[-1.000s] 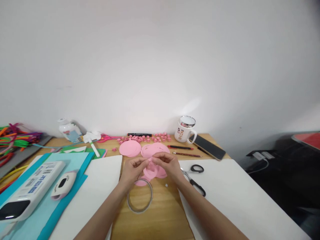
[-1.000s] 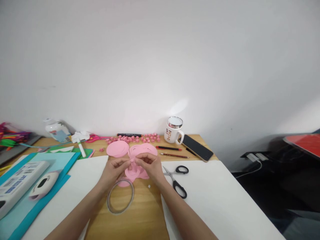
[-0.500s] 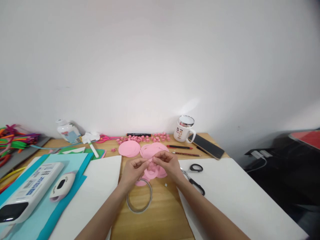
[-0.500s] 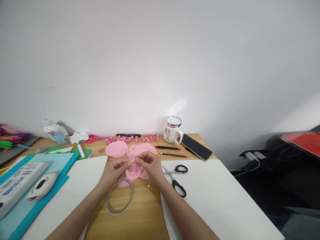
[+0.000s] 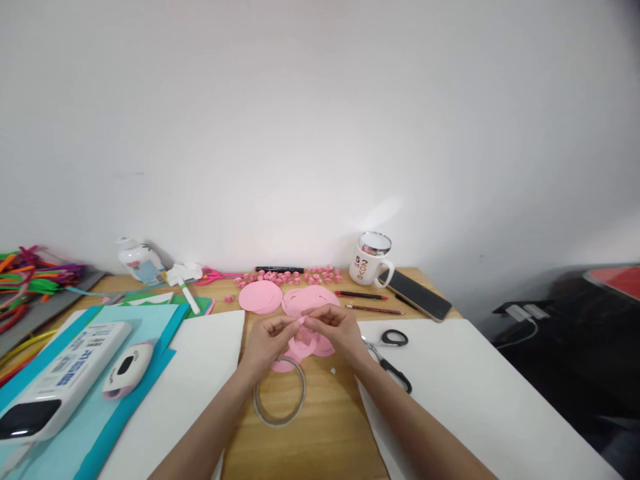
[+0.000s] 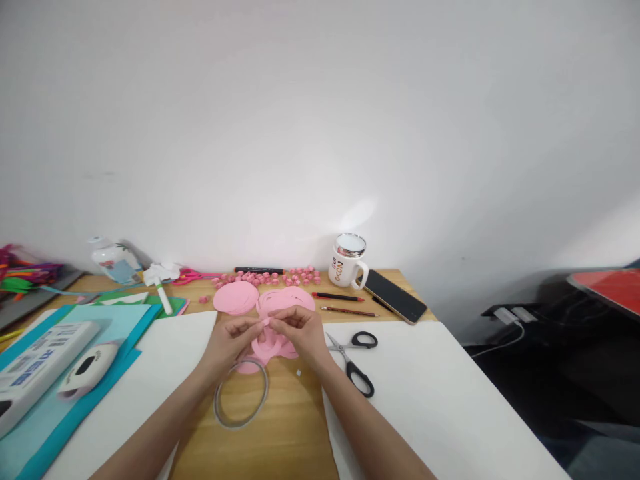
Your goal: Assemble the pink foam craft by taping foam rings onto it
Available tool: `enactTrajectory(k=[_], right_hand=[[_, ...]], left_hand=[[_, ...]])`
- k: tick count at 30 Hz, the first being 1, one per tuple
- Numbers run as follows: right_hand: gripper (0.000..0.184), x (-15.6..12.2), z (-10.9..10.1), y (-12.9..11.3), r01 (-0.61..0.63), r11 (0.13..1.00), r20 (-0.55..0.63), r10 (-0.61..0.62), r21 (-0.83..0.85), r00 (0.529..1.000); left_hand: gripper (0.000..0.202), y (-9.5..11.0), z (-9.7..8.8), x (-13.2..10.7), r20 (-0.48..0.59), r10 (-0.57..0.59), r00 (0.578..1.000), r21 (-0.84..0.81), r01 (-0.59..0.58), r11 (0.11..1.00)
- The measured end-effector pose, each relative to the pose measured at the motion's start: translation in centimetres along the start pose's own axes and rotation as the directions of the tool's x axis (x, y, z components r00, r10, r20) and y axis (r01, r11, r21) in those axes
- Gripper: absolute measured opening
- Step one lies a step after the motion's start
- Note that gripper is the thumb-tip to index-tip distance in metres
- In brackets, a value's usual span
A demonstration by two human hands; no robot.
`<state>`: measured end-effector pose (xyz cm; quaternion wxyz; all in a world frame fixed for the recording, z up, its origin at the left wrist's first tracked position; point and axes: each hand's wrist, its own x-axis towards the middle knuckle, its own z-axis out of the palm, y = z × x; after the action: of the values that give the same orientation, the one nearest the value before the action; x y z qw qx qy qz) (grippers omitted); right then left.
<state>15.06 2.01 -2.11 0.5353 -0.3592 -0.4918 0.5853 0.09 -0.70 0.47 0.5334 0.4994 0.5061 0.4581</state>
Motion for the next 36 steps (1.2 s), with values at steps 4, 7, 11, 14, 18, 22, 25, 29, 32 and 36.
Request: enactTrajectory(k=[4, 7, 11, 14, 18, 22, 25, 29, 32, 36], right_hand=[[0.019, 0.10, -0.19, 0.20, -0.006, 1.000, 0.011, 0.006, -0.023, 1.000], [0.018, 0.13, -0.24, 0.22, 0.005, 0.999, 0.008, -0.004, -0.041, 1.000], [0.013, 0.08, -0.15, -0.04, 0.015, 0.998, -0.009, -0.015, -0.068, 1.000], [0.012, 0.05, -0.11, -0.29, 0.008, 0.998, -0.006, -0.009, -0.059, 1.000], [0.019, -0.02, -0.06, -0.48, -0.012, 0.999, 0.022, 0.013, -0.033, 1.000], [0.018, -0.02, -0.03, -0.41, -0.020, 1.000, 0.023, 0.020, -0.006, 1.000], [0.016, 0.07, -0.16, -0.12, -0.015, 1.000, 0.016, 0.015, 0.014, 1.000], [0.017, 0.19, -0.33, 0.31, 0.006, 1.000, -0.002, -0.006, 0.010, 1.000], [0.016, 0.18, -0.30, 0.29, 0.017, 1.000, -0.024, -0.017, -0.008, 1.000], [0.019, 0.08, -0.23, -0.03, 0.018, 0.999, 0.023, -0.017, -0.041, 1.000]], left_hand=[[0.030, -0.02, 0.04, 0.02, 0.002, 0.003, 1.000, 0.022, -0.003, 1.000], [0.029, -0.06, 0.05, 0.05, 0.019, 0.001, 1.000, 0.041, -0.002, 0.999], [0.028, -0.22, 0.02, 0.11, 0.010, -0.002, 1.000, 0.044, 0.001, 0.999], [0.028, -0.39, -0.03, 0.20, 0.012, 0.003, 1.000, 0.031, -0.004, 1.000], [0.030, -0.50, -0.08, 0.28, 0.008, 0.011, 1.000, 0.017, -0.011, 1.000], [0.031, -0.27, 0.04, 0.18, 0.009, 0.011, 1.000, 0.045, -0.011, 0.999], [0.033, -0.10, 0.13, 0.11, 0.024, 0.011, 1.000, 0.056, -0.012, 0.998], [0.031, -0.10, 0.11, 0.10, 0.035, 0.003, 0.999, 0.074, -0.006, 0.997], [0.031, -0.10, 0.08, 0.07, 0.033, -0.001, 0.999, 0.058, -0.001, 0.998], [0.030, -0.09, 0.11, 0.05, 0.026, 0.010, 1.000, 0.032, -0.010, 0.999]])
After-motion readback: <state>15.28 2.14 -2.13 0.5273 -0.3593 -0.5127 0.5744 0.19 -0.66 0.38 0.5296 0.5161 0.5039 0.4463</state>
